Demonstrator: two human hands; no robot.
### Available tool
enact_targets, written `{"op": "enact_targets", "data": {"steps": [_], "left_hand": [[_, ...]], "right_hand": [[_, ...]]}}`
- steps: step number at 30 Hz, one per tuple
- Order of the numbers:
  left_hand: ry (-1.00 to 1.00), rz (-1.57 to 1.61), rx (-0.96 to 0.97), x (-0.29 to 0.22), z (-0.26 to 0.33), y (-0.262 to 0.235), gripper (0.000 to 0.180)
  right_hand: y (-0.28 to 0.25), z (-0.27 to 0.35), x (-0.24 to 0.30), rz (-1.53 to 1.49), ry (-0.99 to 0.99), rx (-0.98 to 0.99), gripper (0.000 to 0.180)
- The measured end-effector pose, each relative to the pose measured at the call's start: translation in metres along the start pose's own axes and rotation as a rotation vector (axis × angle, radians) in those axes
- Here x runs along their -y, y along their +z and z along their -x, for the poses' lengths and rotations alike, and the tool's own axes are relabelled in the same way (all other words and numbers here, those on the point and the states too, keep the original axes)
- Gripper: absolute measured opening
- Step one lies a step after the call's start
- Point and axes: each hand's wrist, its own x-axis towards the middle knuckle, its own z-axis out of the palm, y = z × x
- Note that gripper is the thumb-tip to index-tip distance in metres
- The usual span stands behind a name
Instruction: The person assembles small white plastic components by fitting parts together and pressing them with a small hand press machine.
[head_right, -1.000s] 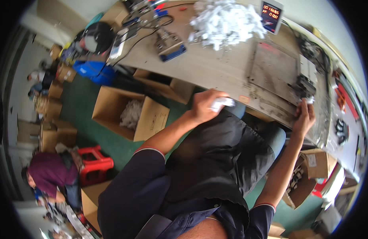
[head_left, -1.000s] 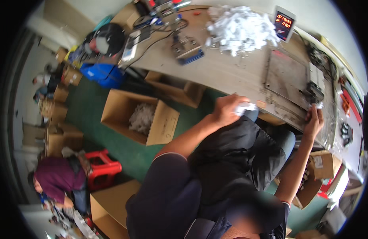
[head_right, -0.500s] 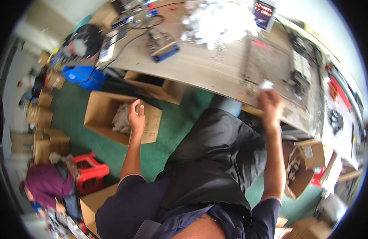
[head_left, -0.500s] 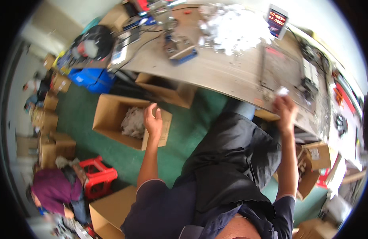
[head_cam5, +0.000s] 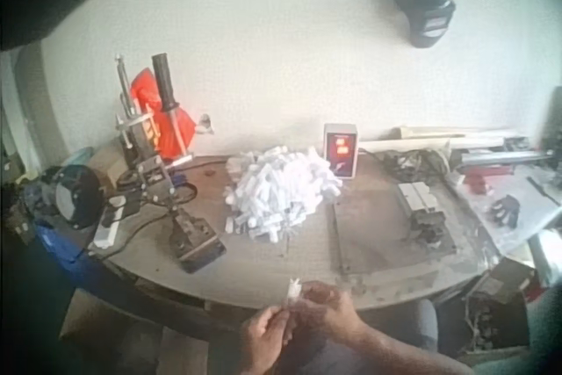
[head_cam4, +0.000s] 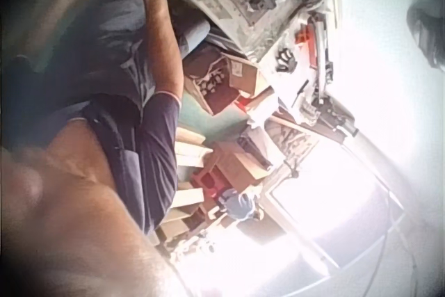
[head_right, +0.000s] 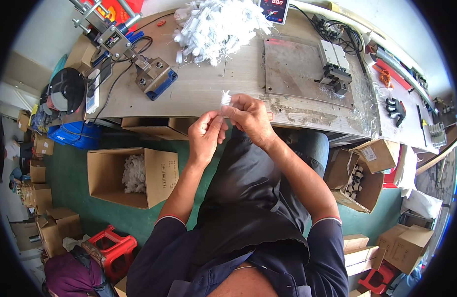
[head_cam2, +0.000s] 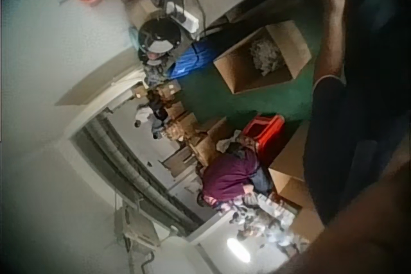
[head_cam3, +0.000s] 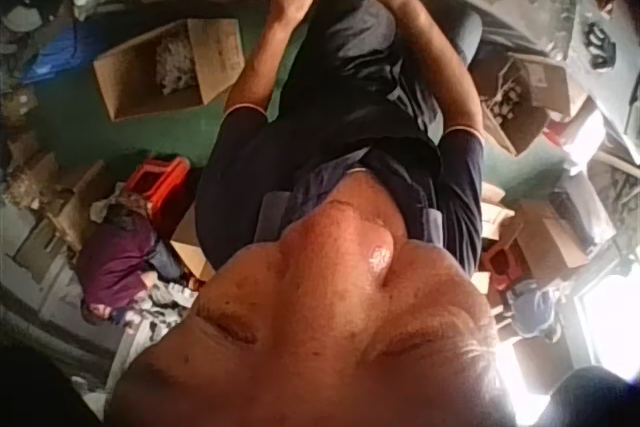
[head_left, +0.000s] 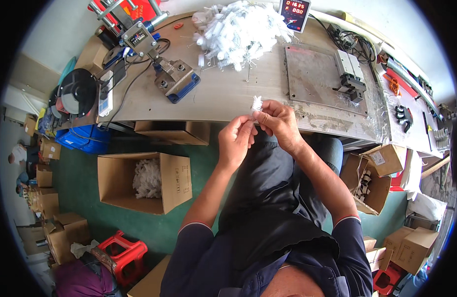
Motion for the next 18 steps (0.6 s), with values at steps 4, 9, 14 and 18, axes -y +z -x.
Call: {"op": "enact_targets", "data": {"steps": [4,9,14,18], "left_hand": [[0.101,-0.246,-0.081,0.006,0.002,-0.012,0.016],[-0.016,-0.279,-0.100,-0.002,0.001,-0.024,0.017],[0.176,-0.267,-0.183,-0.003,-0.011,-0.043,0.019],[0.178,-0.495,-0.392,-0.015,-0.031,-0.118,0.025]], "right_hand": [[0.000,-0.013,0.000,-0.042,-0.033,-0.008,0.021],[0.013,-0.026,0.000,0.036,-0.025,0.085,0.019],[0.033,-0.041,0.003,0.141,-0.039,0.179,0.020],[0.042,-0.061,0.047,0.370,-0.131,0.213,0.028]]}}
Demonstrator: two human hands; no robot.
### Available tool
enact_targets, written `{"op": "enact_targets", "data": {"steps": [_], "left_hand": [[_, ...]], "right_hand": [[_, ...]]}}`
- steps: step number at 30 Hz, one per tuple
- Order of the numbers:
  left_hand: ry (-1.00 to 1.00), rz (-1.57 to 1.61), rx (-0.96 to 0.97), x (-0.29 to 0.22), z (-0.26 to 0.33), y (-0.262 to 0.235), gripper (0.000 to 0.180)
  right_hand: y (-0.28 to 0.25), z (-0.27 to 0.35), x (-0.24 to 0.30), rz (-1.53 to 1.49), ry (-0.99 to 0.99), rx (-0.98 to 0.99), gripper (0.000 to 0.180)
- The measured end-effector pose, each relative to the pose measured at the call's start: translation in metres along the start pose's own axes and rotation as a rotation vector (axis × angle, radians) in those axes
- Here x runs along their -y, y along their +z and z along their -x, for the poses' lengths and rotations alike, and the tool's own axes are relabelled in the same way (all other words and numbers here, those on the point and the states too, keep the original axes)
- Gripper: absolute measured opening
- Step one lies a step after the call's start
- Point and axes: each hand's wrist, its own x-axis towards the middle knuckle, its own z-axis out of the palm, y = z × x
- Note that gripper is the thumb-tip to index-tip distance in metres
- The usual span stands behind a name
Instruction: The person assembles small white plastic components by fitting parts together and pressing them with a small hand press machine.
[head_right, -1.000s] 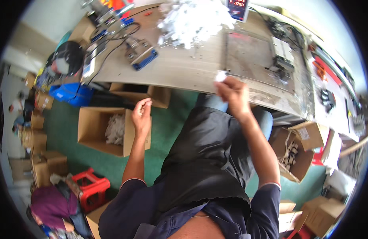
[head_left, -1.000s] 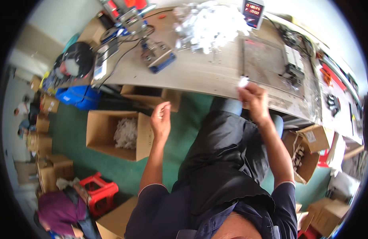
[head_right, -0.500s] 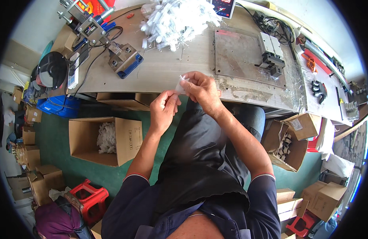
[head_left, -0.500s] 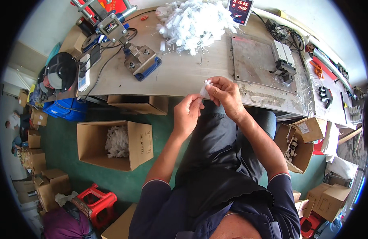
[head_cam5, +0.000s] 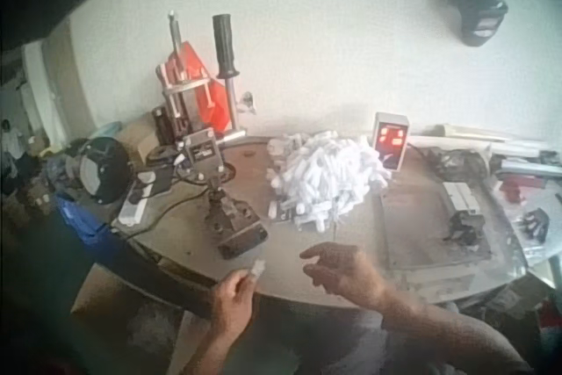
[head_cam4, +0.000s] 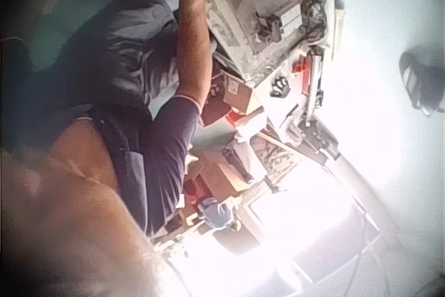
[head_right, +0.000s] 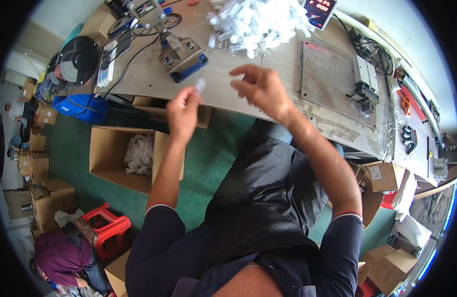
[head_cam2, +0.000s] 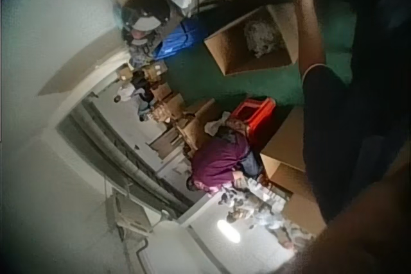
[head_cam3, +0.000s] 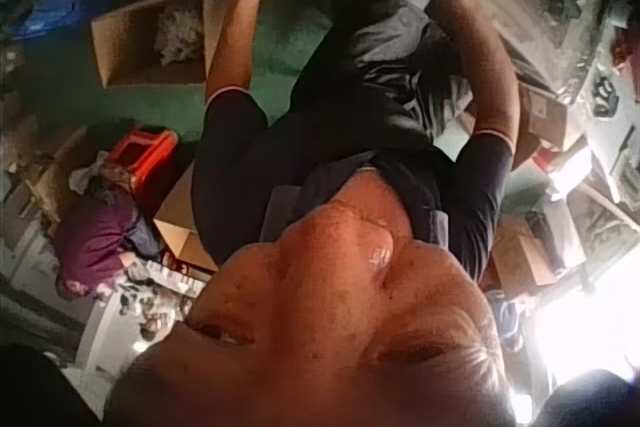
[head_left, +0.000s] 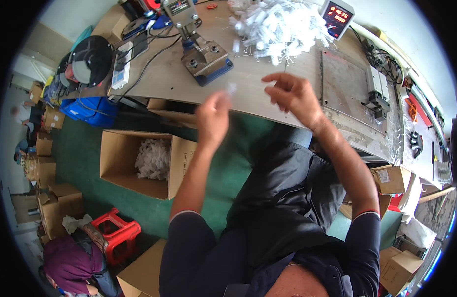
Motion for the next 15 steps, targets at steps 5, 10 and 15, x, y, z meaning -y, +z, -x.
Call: {"op": "enact_targets", "data": {"steps": [5,10,15], "left_hand": [[0.015,-0.007,-0.103,0.027,-0.077,-0.049,0.026],[0.049,0.012,-0.034,0.030,-0.120,-0.060,0.027],[0.072,-0.001,0.037,0.028,-0.146,-0.050,0.027]], "right_hand": [[-0.029,-0.046,0.058,0.209,-0.145,-0.085,0.030],[-0.035,-0.084,0.132,0.352,-0.252,-0.192,0.029],[-0.031,-0.117,0.182,0.359,-0.466,-0.366,0.029]]}}
